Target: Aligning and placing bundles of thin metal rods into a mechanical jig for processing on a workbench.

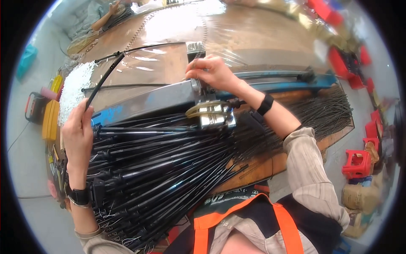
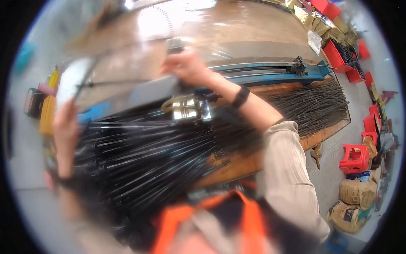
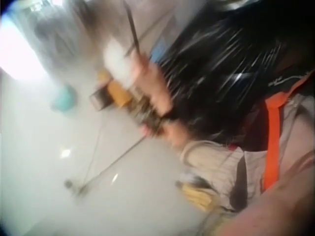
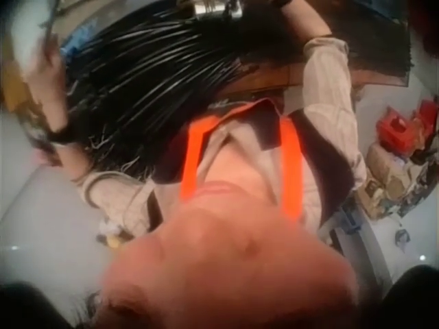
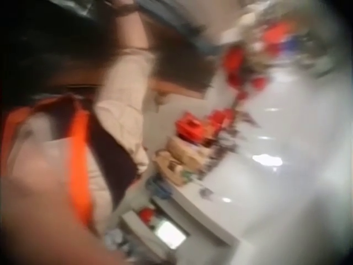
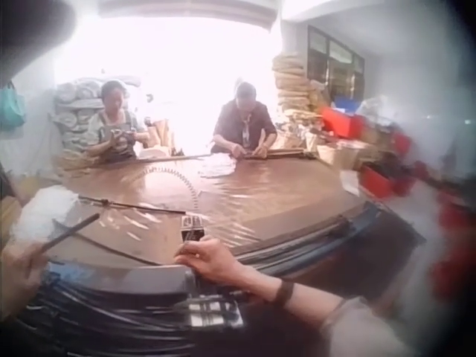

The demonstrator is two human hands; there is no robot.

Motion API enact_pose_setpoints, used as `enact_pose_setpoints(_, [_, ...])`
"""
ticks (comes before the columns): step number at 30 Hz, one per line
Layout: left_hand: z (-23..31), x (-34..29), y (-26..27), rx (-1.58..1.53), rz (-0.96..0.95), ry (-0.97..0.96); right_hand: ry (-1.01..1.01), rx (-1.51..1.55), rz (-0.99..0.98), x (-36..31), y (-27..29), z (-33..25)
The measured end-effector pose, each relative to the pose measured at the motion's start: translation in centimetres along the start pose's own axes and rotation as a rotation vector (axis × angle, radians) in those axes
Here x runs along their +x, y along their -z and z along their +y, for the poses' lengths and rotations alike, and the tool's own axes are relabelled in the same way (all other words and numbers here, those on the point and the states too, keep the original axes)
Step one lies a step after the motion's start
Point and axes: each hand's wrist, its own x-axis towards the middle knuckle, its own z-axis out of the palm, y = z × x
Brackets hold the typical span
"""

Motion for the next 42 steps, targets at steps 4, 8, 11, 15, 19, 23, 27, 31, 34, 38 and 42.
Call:
enact_pose_setpoints(4, [-0.5,-0.3,-1.6,-0.011,0.027,-0.034,-0.032,-0.038,-0.135,1.5,-2.0,0.6])
enact_pose_setpoints(8, [0.1,0.5,-2.6,-0.018,0.029,-0.039,0.048,-0.256,-0.197,1.5,-2.2,1.0])
enact_pose_setpoints(11, [-0.3,0.2,-2.9,-0.026,-0.046,0.017,0.206,-0.564,-0.046,0.3,-0.6,1.8])
enact_pose_setpoints(15, [-1.2,-0.2,-4.2,-0.064,-0.116,0.049,0.154,-0.873,0.038,-8.3,8.8,5.0])
enact_pose_setpoints(19, [1.5,1.0,-9.5,-0.07,-0.191,-0.175,0.012,-0.979,0.17,-14.8,18.3,5.3])
enact_pose_setpoints(23, [7.9,5.0,-14.0,-0.237,-0.232,-0.347,-0.12,-1.028,0.128,-18.5,21.4,4.7])
enact_pose_setpoints(27, [8.2,4.7,-15.1,-0.233,-0.297,-0.25,-0.15,-1.001,0.14,-20.9,21.2,5.5])
enact_pose_setpoints(31, [8.3,3.9,-15.5,-0.246,-0.306,-0.205,-0.241,-0.958,0.211,-21.0,20.4,6.1])
enact_pose_setpoints(34, [8.3,3.9,-15.9,-0.276,-0.341,-0.153,-0.235,-0.942,0.217,-20.6,20.0,6.2])
enact_pose_setpoints(38, [9.0,3.0,-16.2,-0.418,-0.223,-0.111,-0.228,-0.945,0.253,-20.7,19.7,5.6])
enact_pose_setpoints(42, [9.7,2.9,-16.3,-0.413,-0.168,-0.117,-0.347,-0.924,0.233,-21.8,20.1,4.5])
